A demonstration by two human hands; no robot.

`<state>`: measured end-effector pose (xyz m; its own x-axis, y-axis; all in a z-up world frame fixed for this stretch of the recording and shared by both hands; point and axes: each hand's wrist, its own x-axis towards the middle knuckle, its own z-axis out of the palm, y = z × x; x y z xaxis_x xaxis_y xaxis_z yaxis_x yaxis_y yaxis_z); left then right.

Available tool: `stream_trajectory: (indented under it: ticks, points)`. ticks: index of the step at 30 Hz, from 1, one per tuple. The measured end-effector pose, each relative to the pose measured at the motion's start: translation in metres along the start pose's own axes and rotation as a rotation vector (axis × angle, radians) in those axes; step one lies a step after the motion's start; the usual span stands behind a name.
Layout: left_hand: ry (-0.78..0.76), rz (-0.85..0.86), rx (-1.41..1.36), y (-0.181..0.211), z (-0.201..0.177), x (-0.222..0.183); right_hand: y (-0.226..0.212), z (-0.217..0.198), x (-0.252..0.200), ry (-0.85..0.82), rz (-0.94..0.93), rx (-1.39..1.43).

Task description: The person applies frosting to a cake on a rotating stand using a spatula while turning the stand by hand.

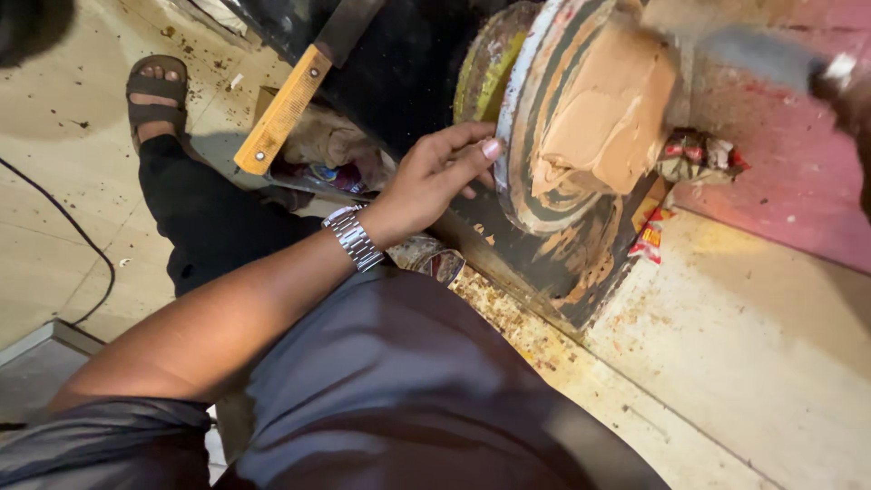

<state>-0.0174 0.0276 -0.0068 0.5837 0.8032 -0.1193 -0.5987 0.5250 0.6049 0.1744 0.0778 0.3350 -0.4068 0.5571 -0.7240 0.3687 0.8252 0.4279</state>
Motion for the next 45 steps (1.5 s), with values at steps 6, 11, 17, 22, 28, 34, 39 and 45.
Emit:
stream_trajectory:
  ticks: [6,11,17,22,28,34,39,45]
  points:
    - [0.010,0.026,-0.009,-0.006,-0.002,0.004,0.012,-0.005,0.014,0.023,-0.012,0.076]
    - [0.003,-0.009,0.015,-0.007,0.001,0.000,0.014,-0.019,0.029,-0.162,-0.089,-0.123]
    - [0.014,0.041,0.019,-0.004,-0.003,0.006,0.013,-0.019,0.025,-0.098,-0.084,-0.044]
    - [0.028,0.035,-0.009,0.001,-0.005,0.007,0.004,-0.004,0.007,-0.201,-0.030,-0.070]
    - [0.037,0.054,-0.017,0.003,-0.005,0.008,0.021,0.001,0.002,0.038,0.035,0.294]
    - [0.031,0.078,-0.001,0.005,-0.006,0.009,0.037,-0.008,0.024,0.015,-0.128,-0.127]
    - [0.043,0.104,0.011,0.007,-0.008,0.011,0.044,0.005,0.036,-0.010,-0.026,0.098]
    - [0.030,0.118,-0.029,0.017,-0.013,0.017,0.031,0.000,0.029,0.010,-0.135,0.002]
